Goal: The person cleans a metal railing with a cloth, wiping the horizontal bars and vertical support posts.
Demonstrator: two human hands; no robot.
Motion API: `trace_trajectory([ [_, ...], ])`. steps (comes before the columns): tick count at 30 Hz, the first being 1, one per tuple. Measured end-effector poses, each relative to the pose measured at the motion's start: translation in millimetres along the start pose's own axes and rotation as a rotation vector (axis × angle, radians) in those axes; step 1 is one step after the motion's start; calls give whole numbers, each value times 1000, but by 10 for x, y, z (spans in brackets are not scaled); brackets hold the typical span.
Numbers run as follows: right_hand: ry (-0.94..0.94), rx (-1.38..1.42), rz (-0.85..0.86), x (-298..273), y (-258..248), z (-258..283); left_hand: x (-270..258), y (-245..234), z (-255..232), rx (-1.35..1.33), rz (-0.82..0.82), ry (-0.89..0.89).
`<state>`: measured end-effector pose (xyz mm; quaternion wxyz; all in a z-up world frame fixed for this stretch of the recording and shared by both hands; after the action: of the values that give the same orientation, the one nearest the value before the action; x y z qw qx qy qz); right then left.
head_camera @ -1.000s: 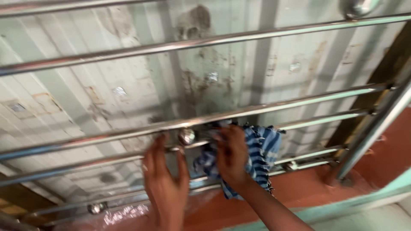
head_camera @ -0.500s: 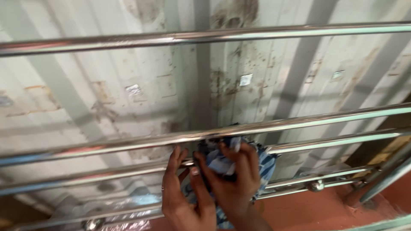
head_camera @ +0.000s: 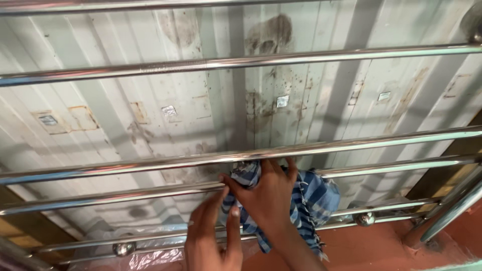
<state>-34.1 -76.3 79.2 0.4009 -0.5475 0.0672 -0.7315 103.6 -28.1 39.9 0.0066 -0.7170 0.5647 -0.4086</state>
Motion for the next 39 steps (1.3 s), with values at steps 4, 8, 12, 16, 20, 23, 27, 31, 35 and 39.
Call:
trace_trajectory([
  [4,105,183,178,91,129,-182,-70,129,88,-38,39,50],
  [8,135,179,271,50,216,-264,-74,204,67,-88,-6,69],
  [12,39,49,-28,-172,367,-208,-81,217,67,-38,-28,134],
  [16,-60,42,-268,-571,716,-367,-131,309,142,-1,-11,134],
  [20,-216,-3,-223,-908,1011,-796,-110,374,198,-90,36,119],
  [23,-400,-79,-64,-995,1079,-964,-98,329,207,-191,24,123],
  [27,-718,-218,42,-822,814,-645,-96,254,281,-240,-42,17],
  [31,-837,-350,209,-475,529,-102,-65,143,305,-320,-108,-29],
  [35,-1001,-643,461,-269,536,15,-84,-21,281,-260,-138,-95],
  [39,-1305,-720,11,-240,266,-163,-75,-118,209,-212,-110,10],
])
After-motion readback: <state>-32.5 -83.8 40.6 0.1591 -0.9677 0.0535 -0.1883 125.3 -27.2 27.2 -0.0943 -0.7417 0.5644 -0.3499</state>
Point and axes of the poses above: each hand's wrist, its own x-axis towards the middle knuckle, its own y-axis out of the palm, z = x × y, the point moved 6 cm from there along x, towards the middle knuckle, and after that the axes turned 9 degrees about z, right-handed, at the moved point
